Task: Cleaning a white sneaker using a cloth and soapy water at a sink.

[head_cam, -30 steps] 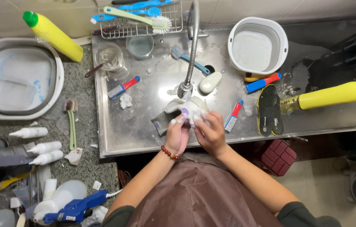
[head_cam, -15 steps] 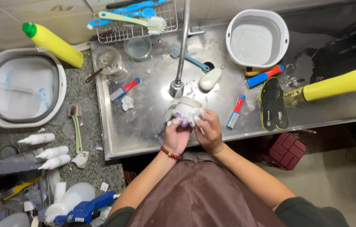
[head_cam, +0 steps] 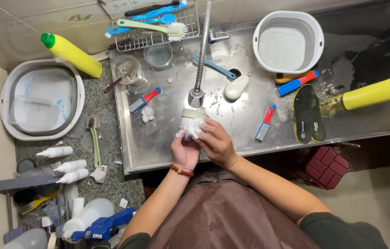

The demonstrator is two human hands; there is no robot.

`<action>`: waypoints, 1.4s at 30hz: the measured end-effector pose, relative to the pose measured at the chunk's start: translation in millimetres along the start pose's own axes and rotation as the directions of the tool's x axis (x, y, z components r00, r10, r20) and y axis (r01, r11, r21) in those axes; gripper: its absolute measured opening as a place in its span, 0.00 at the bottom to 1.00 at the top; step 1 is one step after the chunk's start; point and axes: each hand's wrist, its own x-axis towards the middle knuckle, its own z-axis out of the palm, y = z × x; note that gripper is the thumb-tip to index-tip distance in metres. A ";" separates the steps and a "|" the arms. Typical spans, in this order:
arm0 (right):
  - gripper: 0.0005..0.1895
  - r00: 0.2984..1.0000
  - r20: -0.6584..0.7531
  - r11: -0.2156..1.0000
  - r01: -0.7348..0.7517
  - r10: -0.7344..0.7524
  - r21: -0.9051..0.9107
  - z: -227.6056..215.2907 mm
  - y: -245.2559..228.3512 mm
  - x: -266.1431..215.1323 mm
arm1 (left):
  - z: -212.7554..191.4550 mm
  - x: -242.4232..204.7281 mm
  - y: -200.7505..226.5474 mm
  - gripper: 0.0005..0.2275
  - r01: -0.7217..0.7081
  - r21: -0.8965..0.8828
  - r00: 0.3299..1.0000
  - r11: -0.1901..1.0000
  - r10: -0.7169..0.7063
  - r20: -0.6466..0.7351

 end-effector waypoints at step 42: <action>0.15 0.986 0.080 0.981 -0.158 0.149 0.112 55.4 34.6 -33.5 | -1.1 -12.1 35.5 0.14 -0.267 0.120 0.958 0.956 0.277 -0.077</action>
